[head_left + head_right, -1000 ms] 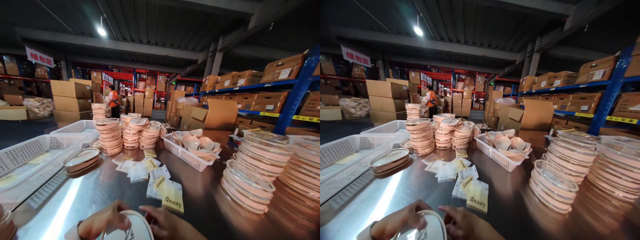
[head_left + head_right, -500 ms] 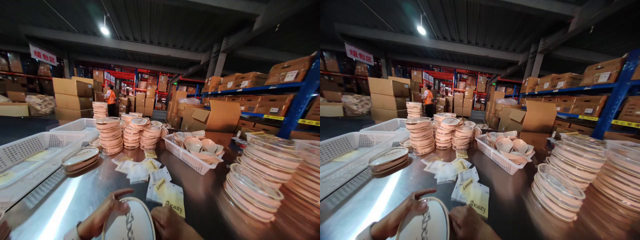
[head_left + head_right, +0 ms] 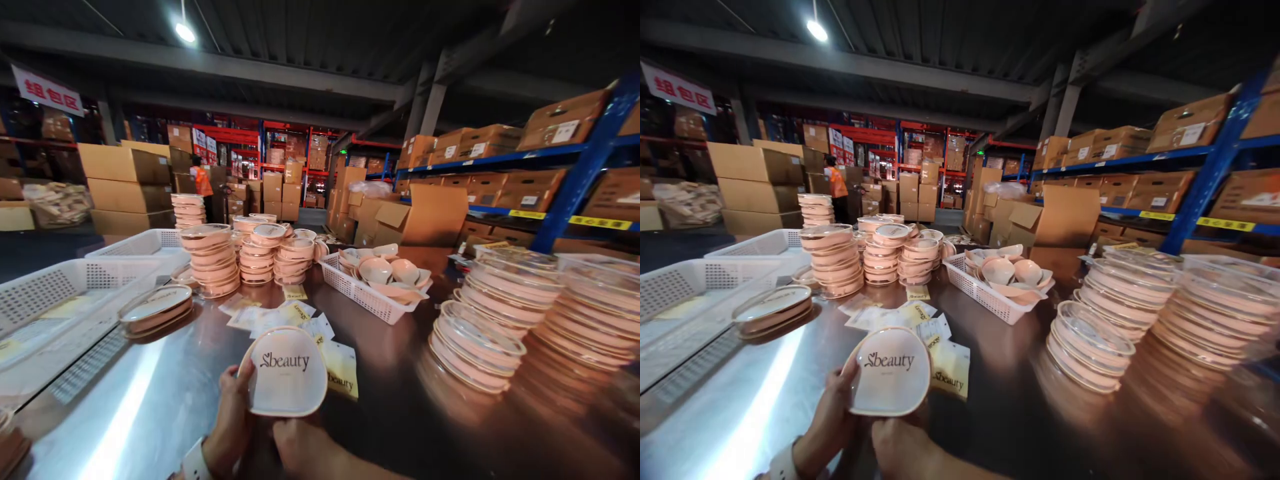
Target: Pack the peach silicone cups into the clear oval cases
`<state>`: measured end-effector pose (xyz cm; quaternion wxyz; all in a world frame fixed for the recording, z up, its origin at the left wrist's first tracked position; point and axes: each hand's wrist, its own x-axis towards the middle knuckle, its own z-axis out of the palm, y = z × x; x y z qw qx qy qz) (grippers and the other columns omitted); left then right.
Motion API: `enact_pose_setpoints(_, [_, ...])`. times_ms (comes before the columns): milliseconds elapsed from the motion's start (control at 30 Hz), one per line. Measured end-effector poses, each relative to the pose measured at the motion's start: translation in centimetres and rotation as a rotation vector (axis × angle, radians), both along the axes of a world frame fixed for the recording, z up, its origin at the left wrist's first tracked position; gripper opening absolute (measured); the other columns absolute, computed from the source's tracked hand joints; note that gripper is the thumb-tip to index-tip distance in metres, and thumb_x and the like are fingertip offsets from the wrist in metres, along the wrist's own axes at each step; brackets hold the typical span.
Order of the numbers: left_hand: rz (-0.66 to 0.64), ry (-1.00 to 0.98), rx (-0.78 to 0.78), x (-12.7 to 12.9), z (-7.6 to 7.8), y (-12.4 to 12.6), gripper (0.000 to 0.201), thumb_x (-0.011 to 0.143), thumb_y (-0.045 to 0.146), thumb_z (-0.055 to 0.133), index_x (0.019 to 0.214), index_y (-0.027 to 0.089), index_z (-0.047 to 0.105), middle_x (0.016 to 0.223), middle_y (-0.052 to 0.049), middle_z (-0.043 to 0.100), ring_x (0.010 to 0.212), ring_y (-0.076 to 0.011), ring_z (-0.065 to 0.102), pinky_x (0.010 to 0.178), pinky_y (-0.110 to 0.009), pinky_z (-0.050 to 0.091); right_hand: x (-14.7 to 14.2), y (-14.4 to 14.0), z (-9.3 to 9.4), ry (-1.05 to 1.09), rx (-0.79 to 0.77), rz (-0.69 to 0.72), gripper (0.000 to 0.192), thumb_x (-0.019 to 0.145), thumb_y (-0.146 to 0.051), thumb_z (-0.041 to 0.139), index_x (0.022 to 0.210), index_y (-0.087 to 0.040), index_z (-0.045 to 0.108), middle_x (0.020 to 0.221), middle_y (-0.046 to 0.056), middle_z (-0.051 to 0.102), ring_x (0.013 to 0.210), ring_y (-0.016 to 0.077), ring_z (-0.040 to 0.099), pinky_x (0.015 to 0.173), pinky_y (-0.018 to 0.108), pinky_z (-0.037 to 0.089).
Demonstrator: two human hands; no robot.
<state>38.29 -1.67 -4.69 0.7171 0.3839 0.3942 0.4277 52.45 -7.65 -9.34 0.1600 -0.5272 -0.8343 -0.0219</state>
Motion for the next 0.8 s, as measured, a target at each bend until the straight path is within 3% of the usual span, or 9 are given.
enact_pose_setpoints(100, [0.054,0.021,0.196,-1.4,1.2,0.8,0.092,0.059,0.052,0.083,0.131,0.029,0.031,0.123,-0.011,0.061,0.117,-0.0379,0.06,0.089,-0.043,0.054,2.3,0.7,2.5,0.475,-0.149,-0.086,0.029,0.091,-0.03,0.052,0.068,-0.018,0.065,0.058,0.003,0.065,0.051,0.017,0.06,0.051,0.026,0.048])
enact_pose_setpoints(200, [0.026,0.194,0.605,-3.9,1.9,2.8,0.081,0.052,0.037,0.089,0.123,0.028,0.05,0.128,-0.009,0.062,0.126,-0.0395,0.053,0.105,-0.046,0.045,5.7,1.3,6.0,0.836,0.021,-0.182,0.052,0.1,-0.051,0.031,0.086,-0.017,0.069,0.082,0.01,0.072,0.078,0.0223,0.068,0.069,0.032,0.056])
enact_pose_setpoints(267, [0.086,0.339,0.844,-5.3,1.5,3.8,0.057,0.054,0.034,0.087,0.106,0.027,0.063,0.124,-0.011,0.065,0.128,-0.0404,0.051,0.112,-0.049,0.037,7.4,1.5,7.5,0.923,0.151,-0.157,0.054,0.097,-0.06,0.037,0.092,-0.018,0.069,0.095,0.012,0.073,0.091,0.0242,0.068,0.081,0.035,0.056])
enact_pose_setpoints(333, [0.161,0.446,1.045,-6.4,0.5,4.3,0.034,0.059,0.029,0.085,0.089,0.028,0.068,0.112,-0.011,0.07,0.125,-0.0393,0.054,0.115,-0.051,0.032,8.1,1.4,8.1,0.885,0.235,-0.082,0.045,0.095,-0.058,0.048,0.09,-0.019,0.069,0.094,0.011,0.073,0.09,0.023,0.069,0.083,0.034,0.056])
enact_pose_setpoints(400, [0.249,0.508,1.251,-7.1,-0.5,4.5,0.024,0.066,0.022,0.08,0.086,0.03,0.07,0.102,-0.007,0.073,0.119,-0.0351,0.06,0.113,-0.052,0.035,7.9,1.1,8.1,0.757,0.311,0.017,0.036,0.097,-0.049,0.05,0.087,-0.02,0.068,0.087,0.009,0.073,0.085,0.0214,0.07,0.079,0.032,0.057])
enact_pose_setpoints(533, [0.478,0.48,1.717,-7.4,-1.2,4.7,0.041,0.069,0.009,0.076,0.102,0.032,0.066,0.107,-0.001,0.071,0.109,-0.028,0.066,0.097,-0.048,0.052,7.0,0.2,8.2,0.455,0.43,0.226,0.022,0.101,-0.028,0.044,0.1,-0.021,0.065,0.084,0.007,0.071,0.089,0.0217,0.069,0.082,0.035,0.058])
enact_pose_setpoints(667, [0.504,0.484,1.789,-6.9,-0.5,4.6,0.047,0.074,0.008,0.071,0.115,0.026,0.057,0.113,-0.006,0.064,0.115,-0.0281,0.062,0.091,-0.043,0.056,6.7,-0.4,8.5,0.395,0.537,0.124,0.038,0.1,-0.021,0.042,0.138,-0.021,0.047,0.108,0.013,0.071,0.095,0.0229,0.07,0.08,0.034,0.061])
enact_pose_setpoints(800, [0.437,0.49,1.824,-6.3,-0.5,3.9,0.051,0.077,0.007,0.068,0.123,0.022,0.051,0.115,-0.009,0.06,0.12,-0.0281,0.058,0.096,-0.043,0.053,6.7,-0.7,8.1,0.369,0.488,0.035,0.054,0.101,-0.031,0.042,0.152,-0.023,0.028,0.125,0.016,0.065,0.102,0.0259,0.071,0.08,0.035,0.062])
